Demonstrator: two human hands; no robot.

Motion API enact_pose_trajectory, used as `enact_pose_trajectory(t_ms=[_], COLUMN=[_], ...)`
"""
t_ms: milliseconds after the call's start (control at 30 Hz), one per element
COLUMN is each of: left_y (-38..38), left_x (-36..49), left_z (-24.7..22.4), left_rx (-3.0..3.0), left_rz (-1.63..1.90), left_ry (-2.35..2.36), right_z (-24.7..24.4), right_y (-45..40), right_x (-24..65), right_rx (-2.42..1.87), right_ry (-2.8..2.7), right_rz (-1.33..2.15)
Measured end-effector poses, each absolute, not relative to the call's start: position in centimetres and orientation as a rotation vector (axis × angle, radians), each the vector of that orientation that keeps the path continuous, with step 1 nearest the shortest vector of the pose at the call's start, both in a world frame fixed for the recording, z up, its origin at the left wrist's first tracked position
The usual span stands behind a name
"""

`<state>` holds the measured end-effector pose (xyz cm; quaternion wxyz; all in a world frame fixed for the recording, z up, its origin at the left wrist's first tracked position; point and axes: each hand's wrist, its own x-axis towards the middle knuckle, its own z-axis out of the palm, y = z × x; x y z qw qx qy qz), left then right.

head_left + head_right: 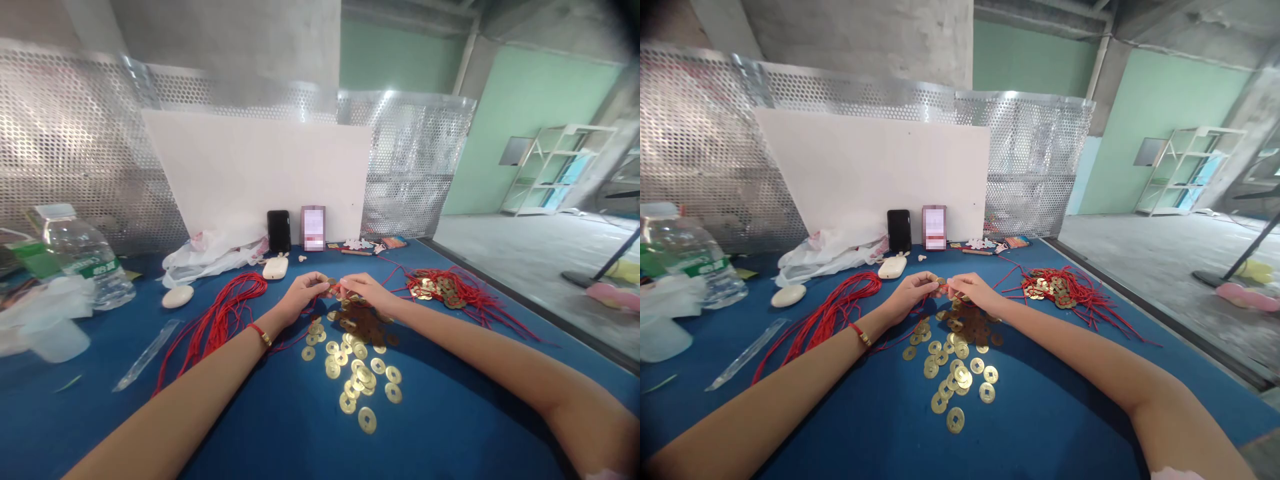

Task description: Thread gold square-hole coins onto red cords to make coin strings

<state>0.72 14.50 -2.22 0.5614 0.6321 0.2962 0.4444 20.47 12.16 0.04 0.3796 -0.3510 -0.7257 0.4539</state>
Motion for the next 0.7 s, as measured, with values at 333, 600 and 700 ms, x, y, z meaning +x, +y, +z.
enact_pose_trajectory(t_ms=[333, 600, 700], left_y=[13.9, 13.9, 13.8], left_x=[0.7, 0.7, 0.7], left_z=[-1.6, -1.8, -1.6], left_rx=[1.566, 1.59, 1.583], left_rz=[1.038, 1.026, 1.026], left_ry=[0.733, 0.739, 0.751], right_z=[0.9, 6.5, 8.2], right_y=[13.4, 15.1, 15.5], right_x=[21.6, 25.2, 27.3], right_rx=[-0.94, -0.836, -0.751], right_ry=[-1.464, -1.016, -1.01], right_rz=[1.357, 1.311, 1.098])
